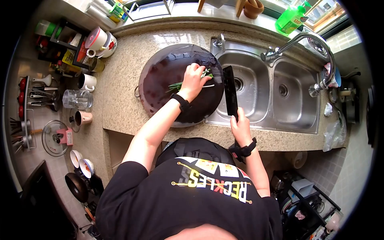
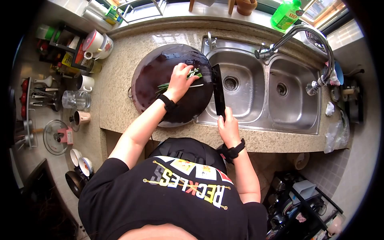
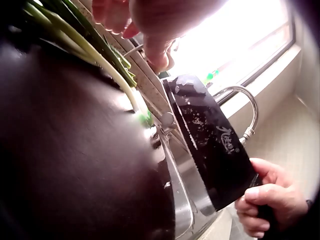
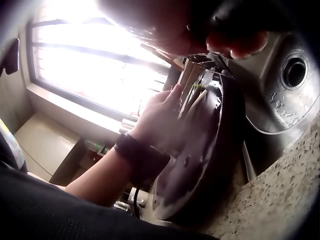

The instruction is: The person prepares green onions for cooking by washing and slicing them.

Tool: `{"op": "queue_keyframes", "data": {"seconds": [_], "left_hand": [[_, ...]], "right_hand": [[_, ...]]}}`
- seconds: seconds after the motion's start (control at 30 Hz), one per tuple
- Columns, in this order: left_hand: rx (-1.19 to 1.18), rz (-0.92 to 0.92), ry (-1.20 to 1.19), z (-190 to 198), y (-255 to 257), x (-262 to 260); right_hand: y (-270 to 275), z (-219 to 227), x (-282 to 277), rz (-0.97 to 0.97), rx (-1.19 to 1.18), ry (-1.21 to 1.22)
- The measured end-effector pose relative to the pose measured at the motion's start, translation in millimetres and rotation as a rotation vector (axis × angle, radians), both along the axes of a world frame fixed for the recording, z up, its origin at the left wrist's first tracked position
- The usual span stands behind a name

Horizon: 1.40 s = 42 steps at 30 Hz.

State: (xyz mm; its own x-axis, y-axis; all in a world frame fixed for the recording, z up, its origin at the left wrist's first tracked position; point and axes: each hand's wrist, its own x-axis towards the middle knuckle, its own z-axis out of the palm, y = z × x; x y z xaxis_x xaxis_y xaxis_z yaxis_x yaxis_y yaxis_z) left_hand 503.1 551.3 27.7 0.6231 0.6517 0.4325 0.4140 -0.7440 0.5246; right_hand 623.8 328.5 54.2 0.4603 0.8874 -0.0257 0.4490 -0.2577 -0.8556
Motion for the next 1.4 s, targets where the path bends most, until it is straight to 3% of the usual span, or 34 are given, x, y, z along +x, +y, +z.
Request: {"op": "queue_keyframes", "data": {"seconds": [0.07,0.1,0.13,0.23,0.3,0.57,0.7,0.77,1.03,1.4], "left_hand": [[0.022,0.131,0.144,11.6,-6.1,-7.8],[-0.058,0.117,0.345,12.0,-7.1,-14.1],[-0.040,0.117,0.376,15.7,-9.8,-18.0],[0.052,0.105,0.366,12.4,-7.9,-23.6],[-0.009,-0.028,0.355,0.3,-2.3,-26.5],[0.055,0.002,0.472,2.1,-6.2,-68.0],[-0.024,0.078,0.407,4.0,0.5,-95.8],[-0.088,0.015,0.348,10.2,2.1,-102.5],[0.014,0.090,0.361,21.4,-2.4,-148.6],[-0.045,0.132,0.129,7.3,-18.2,-160.7]], "right_hand": [[2.0,-1.8,1.4,0.007,-0.004,0.007],[3.6,-2.0,1.1,0.014,-0.002,0.009],[4.6,-1.5,0.5,0.015,-0.004,0.020],[7.2,-1.3,-1.5,0.032,-0.008,0.031],[6.8,-1.3,-3.1,0.044,-0.013,0.029],[6.6,5.4,-15.9,0.082,-0.031,0.028],[13.1,6.8,-31.9,0.132,-0.025,0.031],[16.7,5.8,-40.3,0.177,-0.016,0.026],[28.2,20.0,-67.6,0.254,0.022,-0.012],[50.6,22.3,-103.0,0.440,-0.040,-0.134]]}}
